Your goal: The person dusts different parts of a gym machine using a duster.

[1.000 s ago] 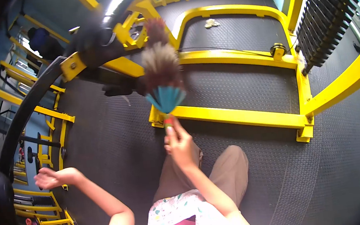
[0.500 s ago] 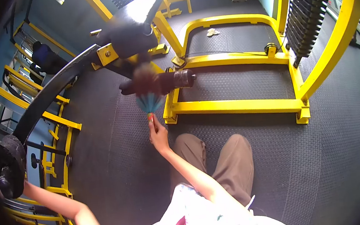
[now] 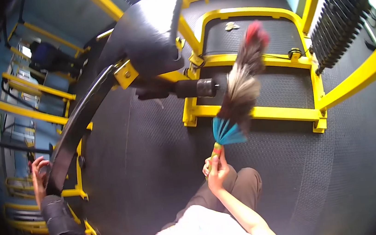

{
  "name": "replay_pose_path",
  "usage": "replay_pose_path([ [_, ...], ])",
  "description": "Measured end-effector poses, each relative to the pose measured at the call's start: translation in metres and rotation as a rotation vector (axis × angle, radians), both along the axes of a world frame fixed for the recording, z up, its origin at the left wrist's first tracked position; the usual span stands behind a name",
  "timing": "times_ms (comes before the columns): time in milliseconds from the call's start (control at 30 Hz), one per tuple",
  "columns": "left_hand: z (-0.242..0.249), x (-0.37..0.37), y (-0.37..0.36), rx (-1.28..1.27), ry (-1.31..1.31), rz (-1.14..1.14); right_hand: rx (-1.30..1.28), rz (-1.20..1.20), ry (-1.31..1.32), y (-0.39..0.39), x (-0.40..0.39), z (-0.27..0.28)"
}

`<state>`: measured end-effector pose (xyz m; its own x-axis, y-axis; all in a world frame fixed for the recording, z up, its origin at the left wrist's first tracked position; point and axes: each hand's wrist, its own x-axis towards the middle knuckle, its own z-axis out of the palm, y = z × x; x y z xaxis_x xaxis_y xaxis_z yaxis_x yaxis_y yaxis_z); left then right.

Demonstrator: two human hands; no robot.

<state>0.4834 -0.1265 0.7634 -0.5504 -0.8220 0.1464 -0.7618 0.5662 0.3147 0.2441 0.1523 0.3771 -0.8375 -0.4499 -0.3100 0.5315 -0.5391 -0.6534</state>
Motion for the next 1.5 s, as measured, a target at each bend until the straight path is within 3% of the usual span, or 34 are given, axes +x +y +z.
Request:
replay_pose_path([
  [67, -0.007, 0.002, -0.014, -0.126, 0.171, 0.007, -0.035, 0.094, 0.272, 0.010, 0.013, 0.016],
  [133, -0.020, 0.007, -0.013, -0.245, 0.333, -0.009, 0.187, 0.218, 1.048, 0.013, -0.025, 0.082],
  [167, -0.028, 0.011, -0.010, -0.293, 0.412, -0.021, 0.110, 0.255, 1.166, 0.006, -0.043, 0.126],
  [200, -0.041, 0.022, 0.015, -0.342, 0.500, -0.030, 0.140, 0.545, 1.273, 0.010, -0.063, 0.164],
  [267, -0.040, 0.068, -0.012, -0.446, 0.674, -0.035, 0.297, 0.839, 1.585, 0.011, -0.091, 0.240],
  [300, -0.005, 0.015, 0.049, -0.337, 0.346, 0.017, 0.355, 0.969, 1.699, 0.009, -0.102, 0.273],
  [333, 0.001, 0.008, 0.050, -0.511, 0.234, -0.003, 0.407, 1.097, 1.811, 0.005, -0.112, 0.303],
  [367, -0.001, 0.004, 0.045, -0.463, 0.292, 0.019, 0.395, 1.054, 1.773, -0.002, -0.121, 0.321],
  [433, 0.016, -0.006, 0.055, -0.402, 0.070, 0.096, 0.524, 0.940, 1.743, -0.018, -0.144, 0.344],
  [467, 0.020, -0.007, 0.057, -0.332, 0.092, 0.092, 0.584, 0.945, 1.636, -0.028, -0.155, 0.354],
  [500, 0.023, -0.008, 0.056, -0.290, 0.112, 0.097, 0.745, 0.888, 1.753, -0.040, -0.167, 0.352],
  [533, 0.025, -0.007, 0.055, -0.248, 0.132, 0.099, 0.826, 0.814, 1.670, -0.055, -0.170, 0.352],
  [600, 0.030, -0.009, 0.054, -0.223, 0.100, 0.112, 0.988, 0.782, 1.507, -0.080, -0.172, 0.368],
  [667, 0.033, -0.009, 0.053, -0.227, 0.126, 0.119, 1.134, 0.877, 1.548, -0.090, -0.164, 0.387],
  [733, 0.033, -0.006, 0.052, -0.197, 0.217, 0.139, 1.002, 0.846, 1.616, -0.076, -0.146, 0.405],
  [767, 0.033, -0.005, 0.051, -0.217, 0.229, 0.145, 0.743, 0.792, 1.653, -0.063, -0.138, 0.409],
  [800, 0.035, -0.005, 0.051, -0.195, 0.234, 0.147, 0.665, 0.844, 1.757, -0.047, -0.129, 0.423],
  [833, 0.035, -0.005, 0.051, -0.212, 0.237, 0.145, 0.592, 1.077, 1.686, -0.035, -0.116, 0.441],
  [867, 0.035, -0.004, 0.050, -0.230, 0.238, 0.144, 0.654, 1.238, 1.777, -0.022, -0.109, 0.444],
  [933, 0.039, -0.005, 0.048, -0.239, 0.251, 0.134, 0.612, 1.233, 1.676, -0.019, -0.105, 0.440],
  [1033, 0.038, -0.004, 0.047, -0.010, 0.097, 0.114, 0.669, 1.002, 1.645, -0.048, -0.137, 0.405],
  [1133, 0.039, -0.005, 0.047, -0.010, 0.150, 0.119, 0.803, 0.894, 1.234, -0.087, -0.143, 0.374],
  [1200, 0.037, -0.004, 0.048, -0.025, 0.126, 0.130, 0.791, 0.865, 1.163, -0.096, -0.135, 0.368],
  [1267, 0.037, -0.004, 0.046, -0.046, 0.103, 0.128, 0.802, 0.961, 1.293, -0.082, -0.123, 0.369],
  [1400, 0.040, -0.007, 0.048, -0.201, 0.178, 0.147, 0.464, 1.177, 1.288, -0.037, -0.087, 0.401],
  [1433, 0.040, -0.008, 0.049, -0.191, 0.165, 0.155, 0.496, 1.329, 1.304, -0.033, -0.091, 0.407],
  [1500, 0.039, -0.008, 0.050, -0.131, 0.069, 0.162, 0.513, 1.240, 1.286, -0.030, -0.098, 0.389],
])
